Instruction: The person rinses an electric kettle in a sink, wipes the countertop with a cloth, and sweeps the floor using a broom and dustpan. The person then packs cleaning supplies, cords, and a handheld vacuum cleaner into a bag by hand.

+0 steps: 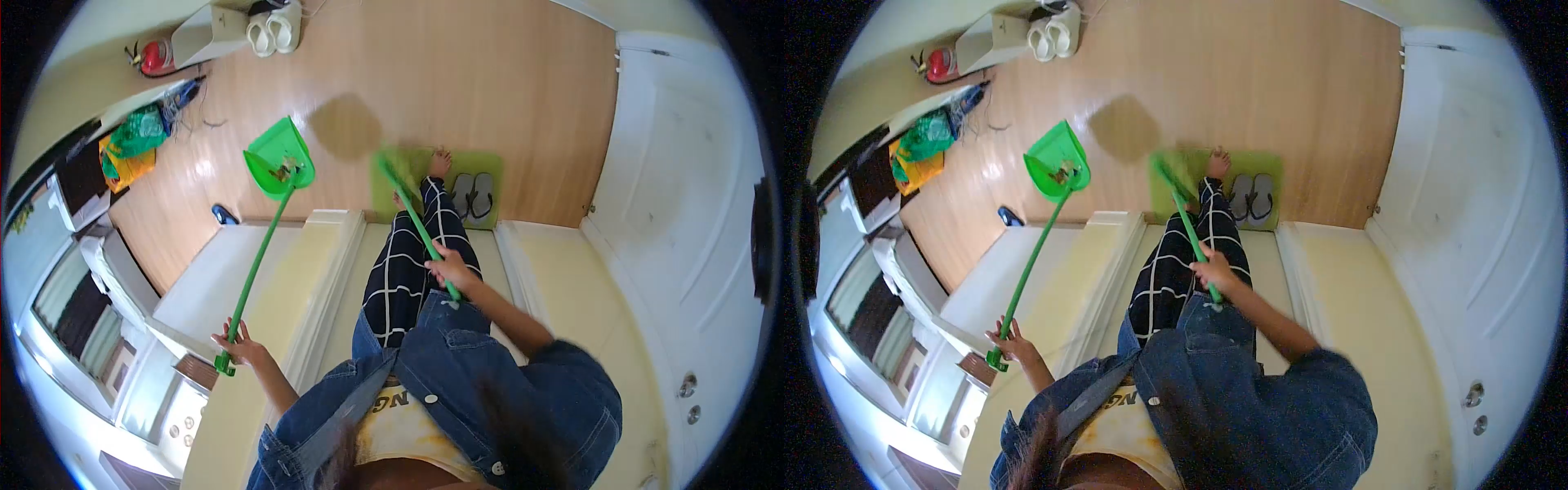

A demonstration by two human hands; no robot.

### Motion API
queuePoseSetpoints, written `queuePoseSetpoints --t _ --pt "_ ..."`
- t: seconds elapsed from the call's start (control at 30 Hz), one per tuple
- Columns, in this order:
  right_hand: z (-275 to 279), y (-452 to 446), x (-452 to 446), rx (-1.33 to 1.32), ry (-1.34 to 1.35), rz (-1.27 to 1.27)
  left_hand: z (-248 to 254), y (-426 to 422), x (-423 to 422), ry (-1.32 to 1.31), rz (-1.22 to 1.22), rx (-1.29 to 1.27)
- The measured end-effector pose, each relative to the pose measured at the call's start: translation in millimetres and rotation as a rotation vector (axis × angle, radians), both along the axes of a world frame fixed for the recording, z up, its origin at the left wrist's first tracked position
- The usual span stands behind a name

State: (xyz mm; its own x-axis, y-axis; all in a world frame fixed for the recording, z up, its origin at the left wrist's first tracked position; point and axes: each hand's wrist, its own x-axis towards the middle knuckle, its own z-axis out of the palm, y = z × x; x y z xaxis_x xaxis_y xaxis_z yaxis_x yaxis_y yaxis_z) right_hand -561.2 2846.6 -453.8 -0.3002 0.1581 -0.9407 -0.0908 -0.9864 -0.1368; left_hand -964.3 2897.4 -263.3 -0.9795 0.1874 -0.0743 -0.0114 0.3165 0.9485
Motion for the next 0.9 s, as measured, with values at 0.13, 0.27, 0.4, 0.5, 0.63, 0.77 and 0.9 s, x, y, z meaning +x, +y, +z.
queuePoseSetpoints --t 0.13,0.27,0.4,0.5,0.63,0.77,0.9 --pt "-121 67 40 0.235 -0.069 0.645 8 -16 -8 0.021 0.045 0.051" --pt "-93 202 99 0.369 -0.193 0.543 22 -40 -39 0.100 0.076 0.054" --pt "-51 145 6 0.520 -0.613 0.465 33 -58 -65 0.095 0.147 0.102" --pt "14 79 -77 0.448 -0.242 0.453 30 -63 -95 0.107 0.188 0.125" --pt "-49 31 -200 0.390 -0.001 0.760 27 -94 -122 0.117 0.153 0.130" --pt "-216 63 -254 0.490 -0.226 1.108 19 -110 -140 0.105 0.229 0.152" --pt "-151 235 -166 0.325 -0.074 0.941 23 -110 -156 0.068 0.274 0.196"
